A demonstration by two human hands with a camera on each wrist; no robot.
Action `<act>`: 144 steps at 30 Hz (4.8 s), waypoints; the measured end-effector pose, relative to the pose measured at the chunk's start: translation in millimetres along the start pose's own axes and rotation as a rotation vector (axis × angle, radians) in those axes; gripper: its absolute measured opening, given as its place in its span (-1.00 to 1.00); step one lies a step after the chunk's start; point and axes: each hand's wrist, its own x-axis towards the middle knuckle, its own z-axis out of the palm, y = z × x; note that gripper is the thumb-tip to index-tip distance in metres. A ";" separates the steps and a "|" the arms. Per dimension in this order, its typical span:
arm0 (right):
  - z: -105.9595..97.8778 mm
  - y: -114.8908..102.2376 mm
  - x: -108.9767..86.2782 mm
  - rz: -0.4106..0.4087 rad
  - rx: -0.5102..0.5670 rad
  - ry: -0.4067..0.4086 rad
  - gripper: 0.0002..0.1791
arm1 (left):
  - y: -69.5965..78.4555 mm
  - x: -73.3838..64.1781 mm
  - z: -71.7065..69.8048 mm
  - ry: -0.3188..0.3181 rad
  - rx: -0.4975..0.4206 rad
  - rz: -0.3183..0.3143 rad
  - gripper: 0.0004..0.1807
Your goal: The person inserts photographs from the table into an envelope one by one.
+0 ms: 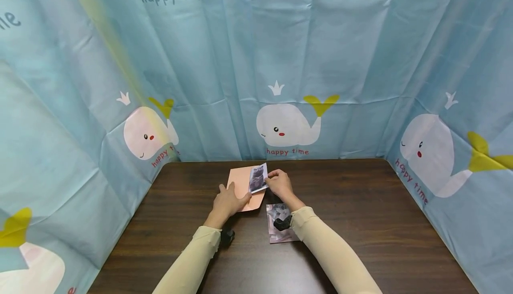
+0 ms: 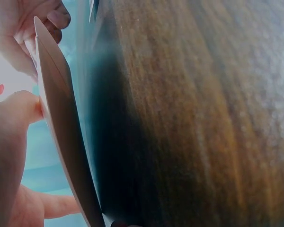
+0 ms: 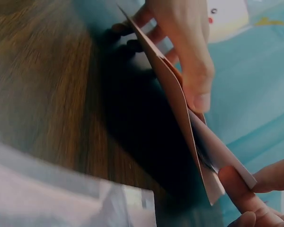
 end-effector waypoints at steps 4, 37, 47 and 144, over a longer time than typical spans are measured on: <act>9.5 -2.1 -0.7 0.044 0.001 -0.012 -0.74 | 0.4 -0.8 1.5 -0.002 -0.001 0.000 0.07; 44.9 -12.9 -4.3 -0.026 -0.309 0.015 -0.82 | 3.7 -2.1 2.3 -0.018 -0.006 0.001 0.08; 50.2 -18.0 -6.8 -0.023 -0.286 -0.032 -0.82 | 0.7 -0.8 1.9 -0.010 0.002 -0.003 0.07; -76.3 47.1 -138.2 -0.061 -0.505 -0.080 -0.51 | -2.1 -3.0 -0.1 -0.027 -0.024 0.000 0.09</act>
